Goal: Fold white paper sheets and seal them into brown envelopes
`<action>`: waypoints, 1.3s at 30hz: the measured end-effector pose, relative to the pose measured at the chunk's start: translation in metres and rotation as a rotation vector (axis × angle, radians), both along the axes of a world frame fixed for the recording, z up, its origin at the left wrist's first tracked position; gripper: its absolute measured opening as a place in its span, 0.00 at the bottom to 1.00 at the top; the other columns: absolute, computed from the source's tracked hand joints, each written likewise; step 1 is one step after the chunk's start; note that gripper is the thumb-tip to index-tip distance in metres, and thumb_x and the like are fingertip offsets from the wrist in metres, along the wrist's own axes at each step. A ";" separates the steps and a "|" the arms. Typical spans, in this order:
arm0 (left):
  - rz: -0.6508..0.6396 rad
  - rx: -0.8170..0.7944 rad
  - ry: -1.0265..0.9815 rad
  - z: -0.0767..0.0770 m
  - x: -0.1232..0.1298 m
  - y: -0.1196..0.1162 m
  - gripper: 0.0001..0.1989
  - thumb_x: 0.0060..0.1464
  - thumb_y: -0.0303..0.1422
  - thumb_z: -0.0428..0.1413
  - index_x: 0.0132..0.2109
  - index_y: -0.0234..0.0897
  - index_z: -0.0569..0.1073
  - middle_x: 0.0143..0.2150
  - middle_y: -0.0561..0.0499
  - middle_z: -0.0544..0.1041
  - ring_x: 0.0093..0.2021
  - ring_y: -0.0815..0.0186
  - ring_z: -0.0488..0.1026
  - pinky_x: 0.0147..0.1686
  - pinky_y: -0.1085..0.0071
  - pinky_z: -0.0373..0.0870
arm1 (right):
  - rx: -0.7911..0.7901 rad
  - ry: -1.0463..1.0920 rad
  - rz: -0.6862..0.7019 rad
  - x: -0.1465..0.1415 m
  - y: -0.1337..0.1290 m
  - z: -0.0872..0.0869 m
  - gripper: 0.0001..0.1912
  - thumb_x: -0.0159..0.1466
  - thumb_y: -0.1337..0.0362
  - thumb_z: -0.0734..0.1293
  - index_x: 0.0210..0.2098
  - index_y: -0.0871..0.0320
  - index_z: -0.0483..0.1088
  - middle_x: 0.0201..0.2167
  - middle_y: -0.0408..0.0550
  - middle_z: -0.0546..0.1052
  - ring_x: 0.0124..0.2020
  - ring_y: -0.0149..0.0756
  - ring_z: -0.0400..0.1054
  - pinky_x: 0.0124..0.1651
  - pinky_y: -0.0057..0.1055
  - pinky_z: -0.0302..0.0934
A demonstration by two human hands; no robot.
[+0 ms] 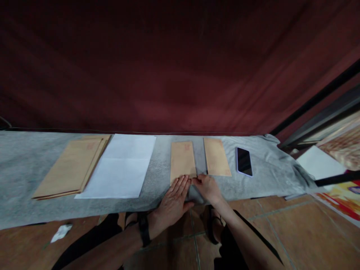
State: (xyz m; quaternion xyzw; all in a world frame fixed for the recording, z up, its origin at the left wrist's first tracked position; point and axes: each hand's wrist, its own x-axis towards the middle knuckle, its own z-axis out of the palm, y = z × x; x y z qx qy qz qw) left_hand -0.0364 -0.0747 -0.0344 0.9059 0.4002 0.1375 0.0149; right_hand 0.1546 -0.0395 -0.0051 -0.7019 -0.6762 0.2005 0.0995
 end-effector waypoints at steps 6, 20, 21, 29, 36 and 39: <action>0.015 -0.042 0.000 0.000 0.000 0.000 0.38 0.64 0.46 0.51 0.71 0.28 0.52 0.73 0.34 0.54 0.73 0.52 0.50 0.69 0.53 0.55 | 0.191 -0.040 0.040 -0.007 -0.013 0.009 0.15 0.73 0.61 0.56 0.46 0.56 0.74 0.39 0.53 0.82 0.41 0.41 0.78 0.44 0.33 0.69; 0.094 0.049 0.064 -0.008 -0.021 -0.008 0.39 0.59 0.34 0.49 0.73 0.26 0.46 0.74 0.34 0.53 0.73 0.52 0.51 0.69 0.54 0.55 | 0.502 -0.146 0.509 -0.018 -0.064 -0.029 0.33 0.73 0.55 0.58 0.71 0.68 0.49 0.71 0.60 0.56 0.73 0.45 0.46 0.72 0.45 0.52; 0.103 0.067 0.068 -0.009 -0.023 -0.008 0.39 0.60 0.36 0.50 0.73 0.26 0.45 0.74 0.33 0.53 0.73 0.52 0.51 0.69 0.54 0.55 | 0.525 -0.163 0.509 -0.017 -0.064 -0.029 0.34 0.73 0.54 0.58 0.71 0.68 0.50 0.71 0.61 0.56 0.73 0.46 0.47 0.71 0.46 0.53; 0.215 0.156 0.098 -0.021 -0.029 -0.016 0.42 0.62 0.40 0.49 0.73 0.26 0.38 0.73 0.31 0.51 0.73 0.50 0.51 0.69 0.52 0.55 | 0.604 -0.289 0.330 -0.027 -0.074 -0.041 0.38 0.72 0.48 0.59 0.68 0.75 0.55 0.69 0.71 0.59 0.70 0.56 0.52 0.69 0.50 0.55; 0.183 0.165 0.084 -0.013 -0.029 -0.009 0.39 0.61 0.31 0.45 0.73 0.23 0.39 0.71 0.31 0.57 0.71 0.51 0.57 0.69 0.52 0.56 | 0.519 -0.197 0.329 -0.034 -0.067 -0.030 0.35 0.72 0.49 0.59 0.67 0.72 0.59 0.68 0.67 0.62 0.71 0.52 0.52 0.70 0.51 0.53; 0.122 0.137 0.056 -0.011 -0.029 -0.005 0.36 0.63 0.28 0.42 0.74 0.29 0.40 0.73 0.38 0.55 0.72 0.56 0.54 0.69 0.54 0.55 | 0.506 -0.128 0.443 -0.036 -0.066 -0.025 0.32 0.73 0.52 0.58 0.69 0.67 0.56 0.69 0.60 0.61 0.71 0.45 0.51 0.71 0.47 0.53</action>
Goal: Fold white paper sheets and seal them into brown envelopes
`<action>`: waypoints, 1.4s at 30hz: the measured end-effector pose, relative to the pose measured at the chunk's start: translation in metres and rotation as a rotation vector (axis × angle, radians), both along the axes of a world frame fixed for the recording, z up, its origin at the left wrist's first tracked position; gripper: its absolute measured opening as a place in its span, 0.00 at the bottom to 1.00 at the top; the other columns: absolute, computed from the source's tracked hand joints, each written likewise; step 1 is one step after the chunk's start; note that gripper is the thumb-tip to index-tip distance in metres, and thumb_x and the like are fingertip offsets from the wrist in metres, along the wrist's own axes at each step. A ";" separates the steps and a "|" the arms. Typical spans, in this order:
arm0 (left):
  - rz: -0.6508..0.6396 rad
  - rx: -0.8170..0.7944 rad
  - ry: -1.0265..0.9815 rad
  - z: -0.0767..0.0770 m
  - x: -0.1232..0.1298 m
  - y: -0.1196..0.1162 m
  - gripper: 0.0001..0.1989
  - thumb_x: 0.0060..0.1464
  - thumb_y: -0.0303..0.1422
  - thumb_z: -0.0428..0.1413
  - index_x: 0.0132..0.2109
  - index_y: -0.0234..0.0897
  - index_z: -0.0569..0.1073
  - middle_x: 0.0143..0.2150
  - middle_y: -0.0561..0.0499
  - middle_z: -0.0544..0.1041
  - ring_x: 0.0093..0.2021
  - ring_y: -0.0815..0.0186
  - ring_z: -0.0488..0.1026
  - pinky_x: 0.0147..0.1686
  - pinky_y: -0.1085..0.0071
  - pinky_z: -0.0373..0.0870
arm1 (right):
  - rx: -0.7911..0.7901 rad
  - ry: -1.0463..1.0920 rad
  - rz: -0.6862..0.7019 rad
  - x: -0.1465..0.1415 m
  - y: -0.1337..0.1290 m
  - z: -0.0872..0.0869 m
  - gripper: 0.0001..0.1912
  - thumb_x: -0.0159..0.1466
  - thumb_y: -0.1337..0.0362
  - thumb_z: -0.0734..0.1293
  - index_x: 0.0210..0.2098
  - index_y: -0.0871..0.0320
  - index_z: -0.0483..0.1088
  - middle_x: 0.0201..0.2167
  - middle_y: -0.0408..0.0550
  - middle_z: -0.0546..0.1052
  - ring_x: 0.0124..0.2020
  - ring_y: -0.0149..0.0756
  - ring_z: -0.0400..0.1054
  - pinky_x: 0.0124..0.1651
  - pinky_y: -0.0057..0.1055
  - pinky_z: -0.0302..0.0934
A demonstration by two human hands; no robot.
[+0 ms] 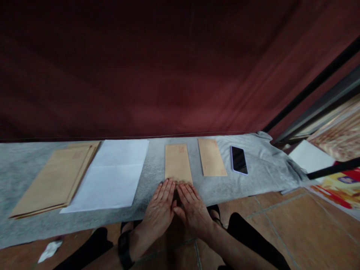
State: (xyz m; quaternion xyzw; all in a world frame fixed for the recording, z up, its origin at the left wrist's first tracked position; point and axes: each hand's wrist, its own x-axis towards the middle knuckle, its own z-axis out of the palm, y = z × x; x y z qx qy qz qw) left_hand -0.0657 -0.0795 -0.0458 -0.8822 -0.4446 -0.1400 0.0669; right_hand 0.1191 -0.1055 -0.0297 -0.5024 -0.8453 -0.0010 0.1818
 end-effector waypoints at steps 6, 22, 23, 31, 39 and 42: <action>-0.104 -0.076 -0.020 0.000 -0.004 0.003 0.35 0.65 0.28 0.41 0.75 0.34 0.38 0.75 0.43 0.50 0.74 0.60 0.49 0.70 0.58 0.53 | -0.058 0.041 -0.001 0.000 0.004 0.001 0.29 0.73 0.55 0.58 0.68 0.66 0.59 0.67 0.58 0.65 0.69 0.45 0.56 0.71 0.48 0.53; -0.098 -0.304 0.032 0.009 0.015 0.089 0.28 0.70 0.37 0.33 0.74 0.37 0.49 0.75 0.48 0.52 0.74 0.64 0.46 0.72 0.59 0.45 | -0.017 0.056 0.034 0.007 0.017 -0.008 0.27 0.71 0.55 0.63 0.64 0.64 0.65 0.63 0.58 0.70 0.64 0.45 0.63 0.68 0.43 0.57; -0.079 -0.302 0.036 0.007 0.017 0.094 0.28 0.70 0.37 0.34 0.74 0.38 0.49 0.75 0.49 0.53 0.74 0.64 0.46 0.72 0.59 0.45 | -0.019 0.058 0.033 0.006 0.018 -0.007 0.27 0.71 0.55 0.63 0.64 0.64 0.65 0.63 0.58 0.70 0.64 0.45 0.64 0.68 0.44 0.58; 0.016 -0.289 0.018 0.003 0.036 0.123 0.29 0.70 0.39 0.34 0.73 0.37 0.51 0.75 0.48 0.52 0.75 0.62 0.46 0.72 0.56 0.43 | -0.015 0.043 0.041 0.005 0.020 -0.008 0.25 0.70 0.60 0.64 0.63 0.65 0.66 0.65 0.59 0.68 0.65 0.44 0.62 0.68 0.43 0.58; 0.109 -0.255 -0.027 0.006 0.050 0.136 0.30 0.69 0.43 0.36 0.73 0.38 0.53 0.75 0.47 0.52 0.75 0.56 0.44 0.71 0.50 0.41 | -0.053 0.027 0.045 0.005 0.020 -0.007 0.26 0.70 0.60 0.63 0.64 0.65 0.64 0.65 0.59 0.68 0.66 0.45 0.61 0.68 0.44 0.57; 0.158 -0.278 -0.015 0.011 0.056 0.141 0.31 0.68 0.44 0.36 0.73 0.37 0.53 0.75 0.48 0.52 0.75 0.54 0.44 0.71 0.48 0.40 | -0.056 0.027 0.044 0.003 0.021 -0.007 0.26 0.71 0.59 0.62 0.64 0.67 0.64 0.64 0.60 0.69 0.65 0.46 0.62 0.68 0.44 0.58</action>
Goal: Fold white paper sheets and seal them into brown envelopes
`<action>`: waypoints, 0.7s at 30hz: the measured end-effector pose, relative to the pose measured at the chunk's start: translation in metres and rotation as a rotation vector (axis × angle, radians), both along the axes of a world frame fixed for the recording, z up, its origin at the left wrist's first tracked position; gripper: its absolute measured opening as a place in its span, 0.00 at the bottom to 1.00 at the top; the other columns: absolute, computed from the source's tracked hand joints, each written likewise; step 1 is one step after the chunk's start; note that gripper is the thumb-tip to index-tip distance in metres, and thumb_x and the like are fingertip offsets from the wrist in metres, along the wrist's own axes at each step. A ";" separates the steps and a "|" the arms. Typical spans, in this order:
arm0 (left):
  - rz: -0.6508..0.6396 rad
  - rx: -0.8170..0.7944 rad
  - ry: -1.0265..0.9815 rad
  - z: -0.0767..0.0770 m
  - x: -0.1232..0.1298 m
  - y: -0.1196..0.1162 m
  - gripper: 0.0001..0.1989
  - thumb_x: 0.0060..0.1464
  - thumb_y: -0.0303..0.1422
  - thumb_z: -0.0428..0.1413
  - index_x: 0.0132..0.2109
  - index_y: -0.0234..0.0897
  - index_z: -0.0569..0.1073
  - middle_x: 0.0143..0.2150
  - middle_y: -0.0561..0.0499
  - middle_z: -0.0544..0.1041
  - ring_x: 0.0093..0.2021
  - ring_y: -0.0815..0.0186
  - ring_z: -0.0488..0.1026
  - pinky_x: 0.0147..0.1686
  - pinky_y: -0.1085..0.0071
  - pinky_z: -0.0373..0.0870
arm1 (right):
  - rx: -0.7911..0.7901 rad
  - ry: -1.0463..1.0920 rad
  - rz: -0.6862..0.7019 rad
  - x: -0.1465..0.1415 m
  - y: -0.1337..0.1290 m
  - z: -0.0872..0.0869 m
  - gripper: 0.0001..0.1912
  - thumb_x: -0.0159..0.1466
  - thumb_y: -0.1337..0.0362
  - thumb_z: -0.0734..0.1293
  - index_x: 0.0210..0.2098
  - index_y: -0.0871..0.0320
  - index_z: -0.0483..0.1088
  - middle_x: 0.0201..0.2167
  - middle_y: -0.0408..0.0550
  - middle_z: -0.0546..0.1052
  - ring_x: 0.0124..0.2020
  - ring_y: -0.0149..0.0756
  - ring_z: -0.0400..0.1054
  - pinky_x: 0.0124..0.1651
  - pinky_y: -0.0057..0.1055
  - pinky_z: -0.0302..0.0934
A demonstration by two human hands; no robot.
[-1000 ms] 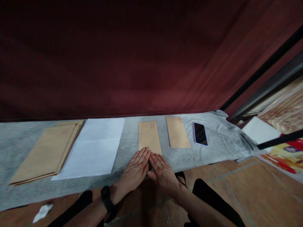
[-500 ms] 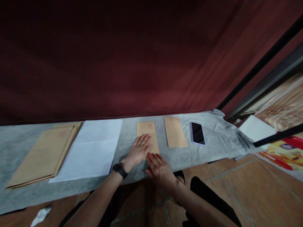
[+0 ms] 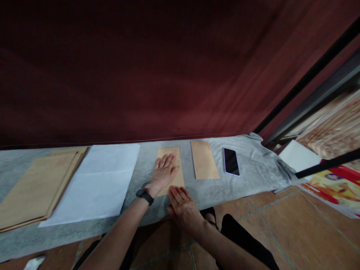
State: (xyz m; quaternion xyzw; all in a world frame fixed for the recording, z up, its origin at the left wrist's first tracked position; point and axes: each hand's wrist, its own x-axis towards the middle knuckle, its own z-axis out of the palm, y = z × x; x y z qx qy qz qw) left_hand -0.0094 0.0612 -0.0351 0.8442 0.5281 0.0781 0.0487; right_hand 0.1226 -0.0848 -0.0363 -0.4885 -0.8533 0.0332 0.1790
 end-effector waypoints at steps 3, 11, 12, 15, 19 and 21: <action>0.025 0.005 -0.006 0.002 0.005 0.006 0.31 0.68 0.45 0.35 0.73 0.38 0.53 0.74 0.49 0.53 0.75 0.54 0.44 0.71 0.46 0.39 | 0.006 -0.011 -0.005 -0.003 0.000 0.001 0.26 0.71 0.59 0.61 0.64 0.67 0.64 0.64 0.60 0.69 0.65 0.47 0.62 0.67 0.44 0.59; -0.002 0.015 -0.007 -0.001 0.012 0.015 0.30 0.68 0.42 0.36 0.72 0.40 0.55 0.75 0.50 0.53 0.75 0.56 0.44 0.71 0.49 0.39 | -0.023 -0.043 -0.030 -0.008 0.001 0.004 0.26 0.71 0.60 0.61 0.63 0.70 0.65 0.63 0.63 0.70 0.63 0.49 0.64 0.66 0.46 0.60; -0.022 0.011 -0.002 -0.001 0.012 0.015 0.30 0.68 0.42 0.36 0.72 0.39 0.55 0.75 0.50 0.53 0.75 0.57 0.45 0.71 0.51 0.40 | -0.029 -0.038 -0.028 -0.007 0.001 0.005 0.26 0.71 0.60 0.61 0.64 0.70 0.65 0.63 0.62 0.69 0.63 0.48 0.64 0.67 0.45 0.59; -0.090 0.005 0.006 -0.005 0.009 0.012 0.30 0.68 0.41 0.37 0.72 0.38 0.54 0.75 0.48 0.53 0.75 0.59 0.47 0.72 0.55 0.42 | -0.039 -0.021 -0.017 -0.004 0.001 0.008 0.26 0.71 0.60 0.60 0.64 0.68 0.64 0.63 0.60 0.69 0.64 0.46 0.63 0.67 0.43 0.58; -0.163 0.025 -0.005 -0.013 0.005 0.003 0.29 0.68 0.40 0.37 0.73 0.41 0.51 0.74 0.50 0.55 0.74 0.62 0.49 0.72 0.57 0.43 | -0.047 -0.028 -0.007 -0.002 0.003 0.011 0.25 0.71 0.60 0.61 0.64 0.67 0.65 0.63 0.61 0.70 0.63 0.45 0.64 0.66 0.42 0.59; -0.202 0.030 -0.011 -0.016 0.003 -0.002 0.29 0.69 0.40 0.37 0.73 0.42 0.50 0.74 0.50 0.55 0.74 0.63 0.49 0.71 0.58 0.44 | -0.049 -0.034 -0.009 -0.002 0.004 0.012 0.24 0.70 0.61 0.62 0.62 0.66 0.66 0.61 0.61 0.71 0.62 0.46 0.65 0.66 0.42 0.59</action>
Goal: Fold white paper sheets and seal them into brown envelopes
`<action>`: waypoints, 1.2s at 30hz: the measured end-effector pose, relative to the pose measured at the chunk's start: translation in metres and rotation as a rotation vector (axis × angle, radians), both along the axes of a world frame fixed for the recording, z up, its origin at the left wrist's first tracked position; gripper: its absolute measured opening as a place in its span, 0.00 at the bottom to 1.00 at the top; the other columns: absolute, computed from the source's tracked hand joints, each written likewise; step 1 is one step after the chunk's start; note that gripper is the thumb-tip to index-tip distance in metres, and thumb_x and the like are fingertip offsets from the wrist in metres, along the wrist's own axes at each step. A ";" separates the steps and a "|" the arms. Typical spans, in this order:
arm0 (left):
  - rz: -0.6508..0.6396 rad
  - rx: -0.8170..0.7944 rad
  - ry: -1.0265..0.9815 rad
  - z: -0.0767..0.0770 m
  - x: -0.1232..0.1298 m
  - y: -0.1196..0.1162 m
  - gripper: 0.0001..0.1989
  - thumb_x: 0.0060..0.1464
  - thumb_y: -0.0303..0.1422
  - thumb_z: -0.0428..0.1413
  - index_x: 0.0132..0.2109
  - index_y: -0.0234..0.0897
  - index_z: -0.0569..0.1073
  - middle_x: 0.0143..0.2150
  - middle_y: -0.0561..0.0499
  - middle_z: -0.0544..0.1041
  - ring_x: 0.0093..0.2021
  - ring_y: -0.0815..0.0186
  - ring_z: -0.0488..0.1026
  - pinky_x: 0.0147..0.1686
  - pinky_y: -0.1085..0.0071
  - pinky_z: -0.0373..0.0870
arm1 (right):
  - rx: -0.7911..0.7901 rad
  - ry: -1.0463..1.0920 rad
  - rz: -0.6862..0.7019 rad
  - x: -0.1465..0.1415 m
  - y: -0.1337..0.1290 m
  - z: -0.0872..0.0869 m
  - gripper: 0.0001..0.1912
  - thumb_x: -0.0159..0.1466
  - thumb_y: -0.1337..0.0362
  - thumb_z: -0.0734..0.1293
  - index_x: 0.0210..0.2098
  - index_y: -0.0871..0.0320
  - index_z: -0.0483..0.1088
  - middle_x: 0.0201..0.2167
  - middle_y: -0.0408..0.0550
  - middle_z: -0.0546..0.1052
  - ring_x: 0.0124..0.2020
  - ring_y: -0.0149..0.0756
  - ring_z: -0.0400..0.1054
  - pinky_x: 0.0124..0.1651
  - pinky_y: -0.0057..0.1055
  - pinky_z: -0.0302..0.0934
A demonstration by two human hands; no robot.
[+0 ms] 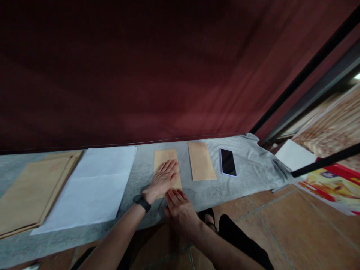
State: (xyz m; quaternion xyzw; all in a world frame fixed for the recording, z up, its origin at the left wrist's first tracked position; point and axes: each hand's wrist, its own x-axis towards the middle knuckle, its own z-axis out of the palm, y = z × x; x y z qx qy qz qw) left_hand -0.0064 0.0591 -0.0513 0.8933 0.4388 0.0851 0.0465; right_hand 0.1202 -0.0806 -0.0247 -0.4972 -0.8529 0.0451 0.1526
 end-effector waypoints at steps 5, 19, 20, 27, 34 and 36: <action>-0.058 -0.047 -0.002 0.004 -0.008 -0.016 0.28 0.70 0.41 0.34 0.73 0.41 0.50 0.74 0.50 0.54 0.74 0.64 0.49 0.71 0.59 0.47 | -0.017 0.022 -0.007 0.000 0.002 0.002 0.23 0.68 0.61 0.66 0.60 0.65 0.68 0.57 0.59 0.75 0.60 0.44 0.67 0.65 0.40 0.61; -0.004 -0.003 -0.035 0.009 -0.035 -0.099 0.35 0.69 0.50 0.38 0.74 0.36 0.46 0.75 0.42 0.50 0.75 0.59 0.46 0.71 0.56 0.48 | 0.046 0.026 -0.050 0.017 -0.016 -0.022 0.29 0.69 0.58 0.65 0.67 0.59 0.61 0.66 0.54 0.66 0.68 0.41 0.58 0.70 0.42 0.53; 0.008 0.018 -0.032 0.008 -0.038 -0.104 0.35 0.68 0.51 0.39 0.74 0.37 0.47 0.75 0.42 0.50 0.75 0.58 0.46 0.71 0.55 0.49 | 0.059 0.023 -0.062 0.017 -0.018 -0.022 0.29 0.70 0.57 0.63 0.68 0.60 0.59 0.68 0.54 0.64 0.69 0.40 0.57 0.70 0.43 0.52; -0.021 0.066 0.004 0.016 -0.056 -0.123 0.33 0.67 0.52 0.41 0.73 0.46 0.51 0.76 0.45 0.50 0.74 0.55 0.49 0.69 0.53 0.52 | 0.069 -0.016 -0.113 0.021 -0.024 -0.018 0.29 0.73 0.58 0.58 0.70 0.61 0.55 0.69 0.54 0.61 0.70 0.40 0.56 0.71 0.44 0.49; 0.015 0.102 0.027 0.013 -0.064 -0.128 0.37 0.66 0.53 0.41 0.72 0.36 0.53 0.74 0.40 0.55 0.74 0.55 0.51 0.69 0.54 0.53 | 0.002 -0.064 -0.176 0.020 -0.024 -0.015 0.30 0.71 0.55 0.60 0.68 0.62 0.59 0.69 0.56 0.60 0.68 0.44 0.58 0.69 0.45 0.53; 0.025 0.109 0.032 0.010 -0.068 -0.129 0.37 0.66 0.53 0.41 0.72 0.32 0.53 0.73 0.39 0.56 0.73 0.55 0.51 0.69 0.54 0.53 | -0.010 -0.077 -0.211 0.018 -0.025 -0.016 0.32 0.70 0.53 0.62 0.68 0.64 0.59 0.69 0.58 0.59 0.69 0.47 0.58 0.69 0.47 0.53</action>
